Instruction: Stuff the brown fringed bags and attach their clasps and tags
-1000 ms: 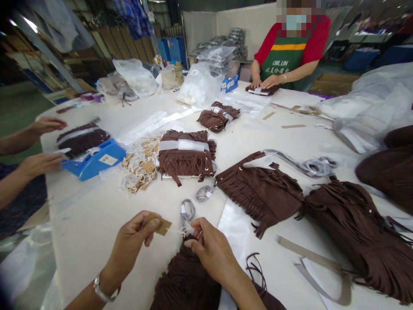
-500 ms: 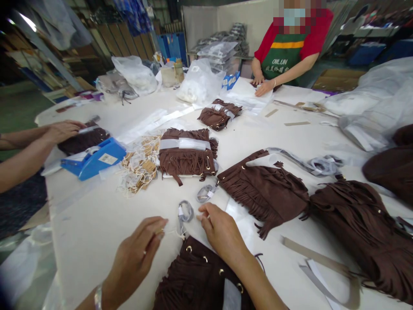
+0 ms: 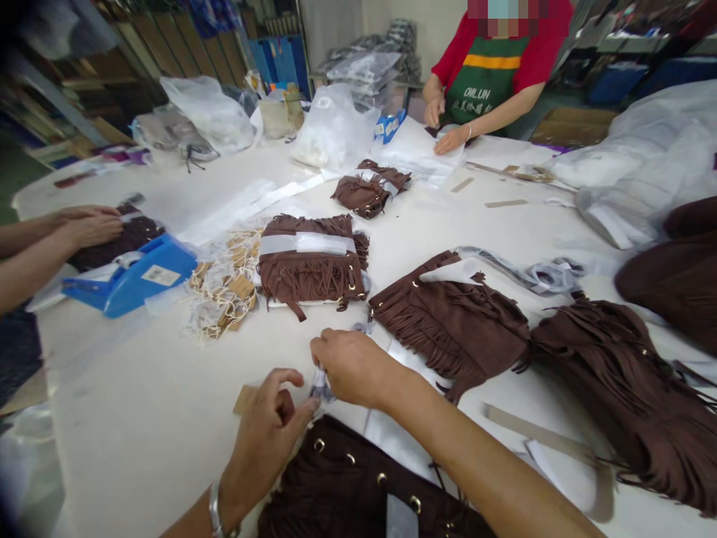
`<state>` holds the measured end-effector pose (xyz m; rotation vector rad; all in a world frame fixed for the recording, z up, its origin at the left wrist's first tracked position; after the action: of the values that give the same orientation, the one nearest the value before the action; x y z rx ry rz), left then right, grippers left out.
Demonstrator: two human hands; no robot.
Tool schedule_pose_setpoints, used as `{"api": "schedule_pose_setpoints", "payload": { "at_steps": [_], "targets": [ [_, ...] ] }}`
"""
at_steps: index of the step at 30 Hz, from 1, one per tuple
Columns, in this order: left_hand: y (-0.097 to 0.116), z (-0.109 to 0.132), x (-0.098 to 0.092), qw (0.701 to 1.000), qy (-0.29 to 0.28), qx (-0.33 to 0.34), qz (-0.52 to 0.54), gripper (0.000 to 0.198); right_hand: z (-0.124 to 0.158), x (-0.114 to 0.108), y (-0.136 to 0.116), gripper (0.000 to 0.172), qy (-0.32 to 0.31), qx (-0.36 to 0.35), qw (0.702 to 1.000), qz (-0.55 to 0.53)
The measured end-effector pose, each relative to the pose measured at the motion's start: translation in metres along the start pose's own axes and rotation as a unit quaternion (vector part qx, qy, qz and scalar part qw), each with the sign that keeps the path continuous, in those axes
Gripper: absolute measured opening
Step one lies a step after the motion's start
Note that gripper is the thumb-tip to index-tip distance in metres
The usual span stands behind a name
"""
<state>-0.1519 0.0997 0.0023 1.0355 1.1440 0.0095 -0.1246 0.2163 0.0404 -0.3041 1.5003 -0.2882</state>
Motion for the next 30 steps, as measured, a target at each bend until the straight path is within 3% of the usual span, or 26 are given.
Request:
{"api": "schedule_pose_setpoints", "payload": {
  "at_steps": [2,4,7,13,22,30],
  "targets": [
    [0.008,0.002,0.022,0.995,-0.099,0.009,-0.014,0.025,0.018,-0.003,0.007,0.031,-0.022,0.029,0.998,-0.053],
    [0.02,0.005,0.036,0.985,-0.163,0.049,-0.025,0.019,0.032,-0.001,0.007,0.034,-0.056,0.034,0.992,-0.106],
    [0.027,0.009,0.042,0.976,-0.191,0.093,-0.049,0.02,0.04,0.002,0.01,0.033,-0.073,0.05,0.983,-0.16],
    [0.02,0.016,0.058,0.957,-0.249,0.127,-0.08,0.022,0.039,0.008,0.024,0.033,-0.025,0.089,0.974,-0.208],
    [0.023,0.014,0.068,0.955,-0.258,0.118,-0.091,0.028,0.06,0.022,0.047,0.034,0.009,0.169,0.946,-0.277],
    [0.025,0.014,0.065,0.95,-0.228,0.159,-0.143,0.024,0.079,0.033,0.054,0.031,0.043,0.235,0.923,-0.302]
  ]
}}
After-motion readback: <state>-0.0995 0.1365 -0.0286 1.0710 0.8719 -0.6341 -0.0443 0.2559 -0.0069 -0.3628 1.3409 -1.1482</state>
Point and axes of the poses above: each hand's wrist, its own z-axis away from the middle knuckle, its own x-axis out of the palm, y = z × x, the point moved 10 cm from there along -z, towards the middle knuckle, and after that the axes turned 6 degrees about y, right-handed, at the moved point
